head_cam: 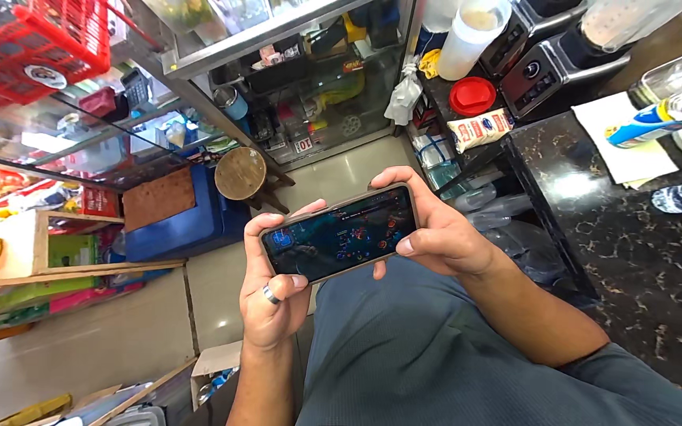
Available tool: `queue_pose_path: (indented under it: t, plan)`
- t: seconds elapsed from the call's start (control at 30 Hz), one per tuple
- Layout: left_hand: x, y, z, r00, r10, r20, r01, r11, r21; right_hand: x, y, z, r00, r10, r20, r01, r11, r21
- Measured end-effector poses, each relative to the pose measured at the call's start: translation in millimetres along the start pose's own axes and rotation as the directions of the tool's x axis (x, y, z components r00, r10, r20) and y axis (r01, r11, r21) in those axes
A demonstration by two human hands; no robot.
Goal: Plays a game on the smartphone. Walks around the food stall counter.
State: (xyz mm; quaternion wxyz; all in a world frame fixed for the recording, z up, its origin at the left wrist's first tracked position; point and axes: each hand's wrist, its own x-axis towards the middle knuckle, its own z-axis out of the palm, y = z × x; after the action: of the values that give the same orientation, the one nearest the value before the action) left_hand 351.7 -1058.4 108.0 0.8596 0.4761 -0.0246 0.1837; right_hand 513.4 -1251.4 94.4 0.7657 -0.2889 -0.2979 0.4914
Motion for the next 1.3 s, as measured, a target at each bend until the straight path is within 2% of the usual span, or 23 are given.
queue_pose_path:
  t: [0.23,0.4,0.6,0.77,0.9,1.13,1.3]
  plan:
    - [-1.7,0.6,0.5,1.0,0.001,-0.015,0.0,0.998,0.066,0.6,-1.4,0.5,1.0,0.001,0.001,-0.001,1.0,-0.003]
    - [-1.5,-5.5,11.4,0.986,0.094,-0.138,-0.062,0.974,0.216,0.8,-1.8,3.7,1.0,0.002,-0.011,-0.003,0.999,-0.034]
    - [0.2,-9.6,18.5,0.965,0.119,-0.235,-0.077,0.98,0.182,0.9,-1.8,3.6,1.0,0.007,-0.01,-0.008,0.998,-0.067]
    - [0.7,-7.7,14.1,0.973,0.062,-0.223,-0.051,0.997,0.053,0.2,-0.5,2.1,1.0,0.009,-0.017,-0.01,0.997,-0.076]
    - [0.3,-5.8,7.2,0.992,0.031,-0.123,-0.033,0.999,-0.019,-0.2,-0.4,1.4,1.0,0.005,-0.028,-0.007,0.998,-0.055]
    - [-2.8,-3.9,2.6,0.999,-0.001,-0.034,0.002,1.0,0.027,-1.7,-1.2,2.1,0.999,-0.013,-0.044,0.01,0.997,-0.07]
    - [-2.2,-9.3,12.8,0.987,0.07,-0.145,-0.044,0.983,0.177,-2.9,-1.0,3.2,0.999,-0.015,-0.041,0.012,0.997,-0.072]
